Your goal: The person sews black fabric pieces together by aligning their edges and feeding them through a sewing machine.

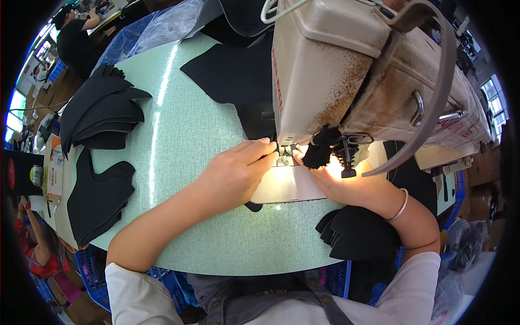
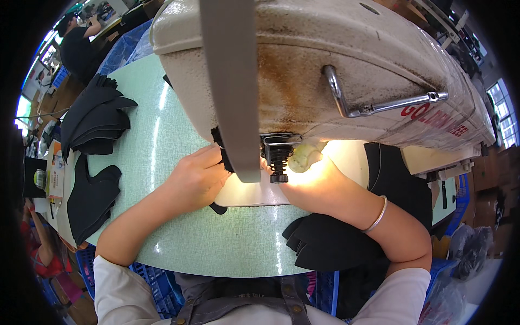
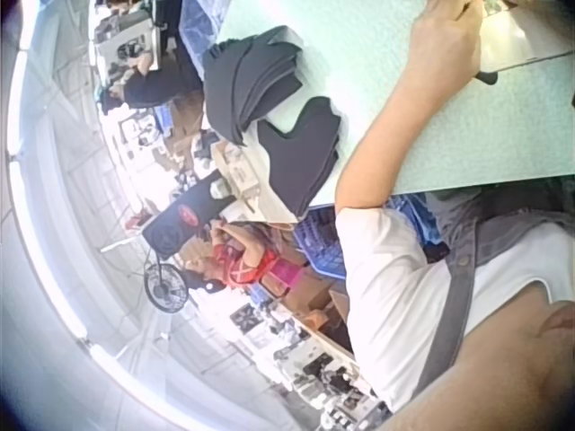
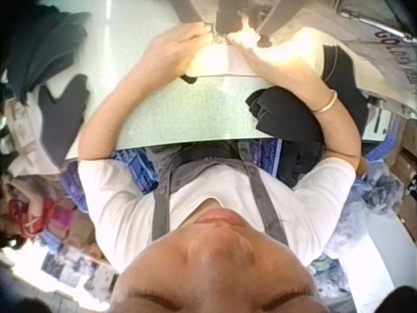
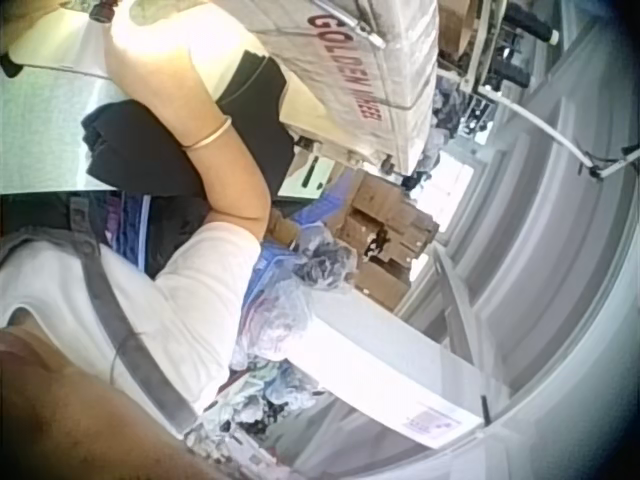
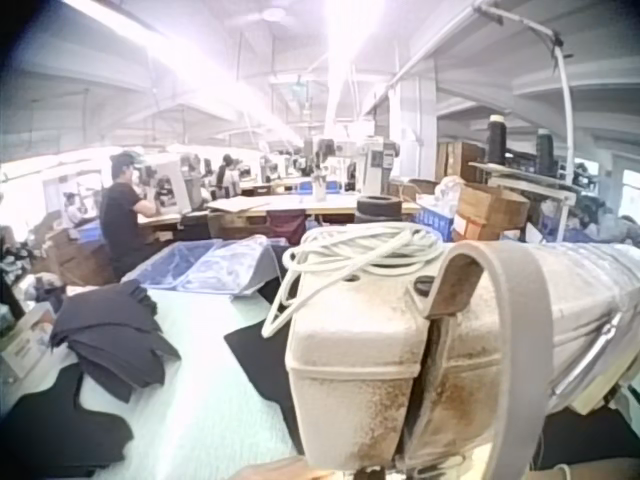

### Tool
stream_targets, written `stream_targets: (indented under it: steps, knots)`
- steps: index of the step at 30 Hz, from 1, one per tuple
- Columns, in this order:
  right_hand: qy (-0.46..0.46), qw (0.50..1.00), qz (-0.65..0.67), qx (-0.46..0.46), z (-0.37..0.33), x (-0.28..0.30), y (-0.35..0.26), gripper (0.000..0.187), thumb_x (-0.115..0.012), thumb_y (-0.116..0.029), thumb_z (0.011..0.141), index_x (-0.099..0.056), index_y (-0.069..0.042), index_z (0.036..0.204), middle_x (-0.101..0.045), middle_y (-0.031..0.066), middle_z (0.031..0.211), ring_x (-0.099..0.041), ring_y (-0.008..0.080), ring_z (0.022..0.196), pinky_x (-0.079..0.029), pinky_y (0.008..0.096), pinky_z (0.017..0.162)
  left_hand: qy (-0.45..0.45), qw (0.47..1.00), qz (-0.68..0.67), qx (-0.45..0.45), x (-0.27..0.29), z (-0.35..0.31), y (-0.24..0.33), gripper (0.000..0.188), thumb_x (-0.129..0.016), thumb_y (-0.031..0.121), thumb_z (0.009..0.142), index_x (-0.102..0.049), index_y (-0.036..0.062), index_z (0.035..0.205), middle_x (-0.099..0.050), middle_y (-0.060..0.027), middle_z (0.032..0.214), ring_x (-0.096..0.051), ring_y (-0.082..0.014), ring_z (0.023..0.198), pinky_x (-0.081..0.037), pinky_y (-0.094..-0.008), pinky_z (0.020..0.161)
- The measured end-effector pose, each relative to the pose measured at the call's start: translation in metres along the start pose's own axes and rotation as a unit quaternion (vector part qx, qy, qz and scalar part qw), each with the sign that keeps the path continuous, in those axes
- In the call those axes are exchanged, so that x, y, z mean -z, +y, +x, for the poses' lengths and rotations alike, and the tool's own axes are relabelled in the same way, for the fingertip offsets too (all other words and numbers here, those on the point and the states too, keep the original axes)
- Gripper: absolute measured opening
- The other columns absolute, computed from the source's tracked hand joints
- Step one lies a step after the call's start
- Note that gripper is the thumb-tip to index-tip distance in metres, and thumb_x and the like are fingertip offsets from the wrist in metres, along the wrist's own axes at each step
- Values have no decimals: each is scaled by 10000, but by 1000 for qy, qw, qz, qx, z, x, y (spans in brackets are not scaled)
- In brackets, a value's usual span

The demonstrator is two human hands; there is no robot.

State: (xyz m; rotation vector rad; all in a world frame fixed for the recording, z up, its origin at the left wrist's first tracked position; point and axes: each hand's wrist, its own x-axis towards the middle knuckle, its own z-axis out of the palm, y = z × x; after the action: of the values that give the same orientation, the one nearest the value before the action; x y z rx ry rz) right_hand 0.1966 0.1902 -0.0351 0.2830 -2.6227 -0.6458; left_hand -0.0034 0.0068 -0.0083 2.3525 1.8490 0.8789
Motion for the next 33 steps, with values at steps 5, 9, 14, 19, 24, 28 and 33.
stream_targets:
  steps: [5, 9, 14, 19, 24, 28, 33]
  knots:
    - [12, 988, 132, -84, 13, 4, 2, 227, -612, -137, 859, -604, -21, 1054, -633, 71, 972, -619, 197, 843, -493, 302, 733, 13, 1000, 7, 21, 0, 5, 1, 316, -618, -37, 757, -624, -79, 1069, -600, -161, 1125, -605, -308, 1117, -523, -366, 907]
    - [27, 960, 237, -149, 15, 16, -2, 179, -656, -120, 831, -634, -39, 990, -666, 46, 883, -650, 182, 746, -515, 291, 657, 1, 1000, -3, 19, 3, 5, -1, 329, -626, -22, 761, -619, -74, 1086, -595, -162, 1140, -600, -316, 1123, -521, -371, 911]
    - [26, 801, -496, 335, 34, 19, 10, 124, -637, -175, 843, -592, -67, 803, -581, 4, 714, -616, 167, 649, -526, 307, 628, 20, 999, -6, 33, -2, 1, 2, 338, -611, -14, 774, -607, -76, 1105, -584, -168, 1175, -572, -324, 1165, -494, -387, 961]
    - [44, 960, 254, -108, 17, 21, 7, 322, -583, -160, 819, -675, -74, 1116, -688, 118, 942, -662, 234, 731, -521, 372, 645, 43, 999, -20, 21, -13, -5, -6, 327, -594, -15, 778, -615, -64, 1101, -581, -163, 1207, -559, -328, 1181, -462, -410, 1008]
    - [-118, 982, 148, -25, 14, 130, -34, 400, -584, -102, 795, -602, 70, 1155, -665, 180, 1083, -669, 246, 891, -543, 416, 783, 103, 993, 26, -45, -9, -2, -2, 295, -586, -29, 771, -649, -32, 1060, -613, -150, 1162, -575, -314, 1154, -441, -437, 1034]
    - [38, 898, 428, -94, -61, 157, -153, 243, -600, -101, 810, -656, 32, 1007, -665, 173, 1100, -665, 263, 973, -548, 349, 851, 116, 993, 39, -2, -3, -4, -10, 267, -598, -52, 759, -683, -1, 1007, -639, -151, 1088, -610, -317, 1074, -452, -423, 1008]
    - [-206, 708, 432, -520, -183, 145, -295, 418, -570, -66, 837, -550, 2, 1249, -588, 224, 1258, -609, 349, 1114, -510, 388, 949, 145, 988, -32, 32, -13, -2, -11, 221, -592, -84, 775, -686, -30, 968, -647, -163, 1045, -626, -329, 975, -492, -388, 897]
